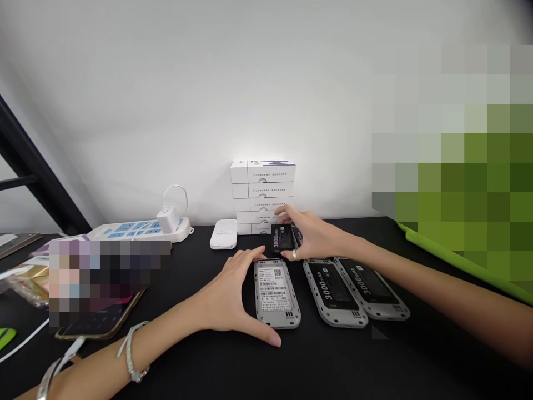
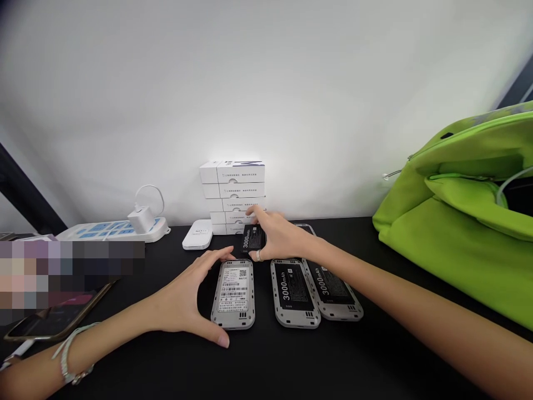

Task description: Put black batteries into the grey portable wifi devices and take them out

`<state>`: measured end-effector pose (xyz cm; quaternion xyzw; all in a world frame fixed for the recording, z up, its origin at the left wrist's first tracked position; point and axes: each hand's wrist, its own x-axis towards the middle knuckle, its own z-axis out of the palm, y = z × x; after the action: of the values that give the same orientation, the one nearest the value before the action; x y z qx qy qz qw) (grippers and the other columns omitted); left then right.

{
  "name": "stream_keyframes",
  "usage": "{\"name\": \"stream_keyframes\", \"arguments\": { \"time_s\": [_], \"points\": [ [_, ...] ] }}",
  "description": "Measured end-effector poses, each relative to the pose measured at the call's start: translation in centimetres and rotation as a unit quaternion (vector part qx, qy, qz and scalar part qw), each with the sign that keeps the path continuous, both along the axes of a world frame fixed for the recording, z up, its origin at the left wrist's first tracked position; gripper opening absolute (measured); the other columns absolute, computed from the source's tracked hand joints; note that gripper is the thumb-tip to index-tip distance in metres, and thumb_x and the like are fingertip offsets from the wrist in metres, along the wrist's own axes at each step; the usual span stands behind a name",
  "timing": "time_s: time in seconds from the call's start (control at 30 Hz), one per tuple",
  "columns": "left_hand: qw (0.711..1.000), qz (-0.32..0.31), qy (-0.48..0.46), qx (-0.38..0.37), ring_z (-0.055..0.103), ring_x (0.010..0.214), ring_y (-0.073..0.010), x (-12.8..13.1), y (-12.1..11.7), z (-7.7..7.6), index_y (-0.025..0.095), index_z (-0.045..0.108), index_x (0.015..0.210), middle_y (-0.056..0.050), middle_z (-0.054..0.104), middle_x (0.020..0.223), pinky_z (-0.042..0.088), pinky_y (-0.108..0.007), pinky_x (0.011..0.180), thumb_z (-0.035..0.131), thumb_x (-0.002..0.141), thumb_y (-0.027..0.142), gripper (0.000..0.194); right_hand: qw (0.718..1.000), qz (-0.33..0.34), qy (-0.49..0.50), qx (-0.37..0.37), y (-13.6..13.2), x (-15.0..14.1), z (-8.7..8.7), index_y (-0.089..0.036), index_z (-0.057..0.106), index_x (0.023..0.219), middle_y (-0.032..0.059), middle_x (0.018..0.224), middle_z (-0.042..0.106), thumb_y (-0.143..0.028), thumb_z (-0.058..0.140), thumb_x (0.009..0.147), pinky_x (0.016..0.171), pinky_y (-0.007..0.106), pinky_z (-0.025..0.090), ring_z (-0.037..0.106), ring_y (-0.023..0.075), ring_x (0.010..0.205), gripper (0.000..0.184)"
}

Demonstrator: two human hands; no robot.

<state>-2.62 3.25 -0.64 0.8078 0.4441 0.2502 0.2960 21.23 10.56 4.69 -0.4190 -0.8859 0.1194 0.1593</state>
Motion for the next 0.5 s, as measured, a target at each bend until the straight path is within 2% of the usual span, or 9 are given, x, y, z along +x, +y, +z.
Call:
{"name": "stream_keyframes", "arguments": {
  "time_s": [0.1,0.23,0.4,0.5],
  "points": [
    [1.0,-0.004,-0.029,-0.003,0.033,0.137,-0.0422,0.1,0.0,-0.1,0.03,0.015,0.154,-0.014,0.041,0.144,0.028,-0.065,0.11,0.088,0.044,0.062,0.136,0.998,0.005,0.055,0.009,-2.0,0.0,0.4,-0.024,0.033,0.13,0.0146,0.129,0.056,-0.041,0.073,0.07,0.091,0.047,0.046,0.053,0.032,0.118,0.074],
    [0.999,-0.003,-0.041,0.001,0.034,0.136,-0.0404,0.2,0.0,-0.4,0.03,-0.002,0.155,-0.016,0.039,0.145,0.029,-0.064,0.109,0.088,0.046,0.06,0.144,0.995,0.005,0.057,-0.077,-4.5,-0.3,0.1,-0.03,0.032,0.134,0.0101,0.13,0.057,-0.043,0.076,0.068,0.09,0.048,0.047,0.053,0.0318,0.119,0.08],
    [0.999,0.005,-0.042,0.001,0.034,0.135,-0.04,0.2,-0.1,-0.4,0.031,-0.003,0.155,-0.016,0.038,0.145,0.031,-0.063,0.108,0.089,0.045,0.059,0.145,0.981,0.021,0.083,-0.176,-5.0,-0.6,-0.9,-0.031,0.03,0.138,0.0094,0.138,0.053,-0.055,0.078,0.067,0.097,0.048,0.044,0.049,0.0305,0.125,0.089],
    [0.999,0.005,-0.047,-0.002,0.035,0.134,-0.0397,0.3,0.0,-0.3,0.033,-0.003,0.154,-0.014,0.039,0.143,0.031,-0.063,0.108,0.089,0.045,0.057,0.145,0.978,0.046,0.084,-0.185,-5.2,-0.5,-1.3,-0.032,0.03,0.14,0.0077,0.14,0.051,-0.055,0.075,0.071,0.102,0.048,0.041,0.045,0.0301,0.129,0.086]
  ]
}}
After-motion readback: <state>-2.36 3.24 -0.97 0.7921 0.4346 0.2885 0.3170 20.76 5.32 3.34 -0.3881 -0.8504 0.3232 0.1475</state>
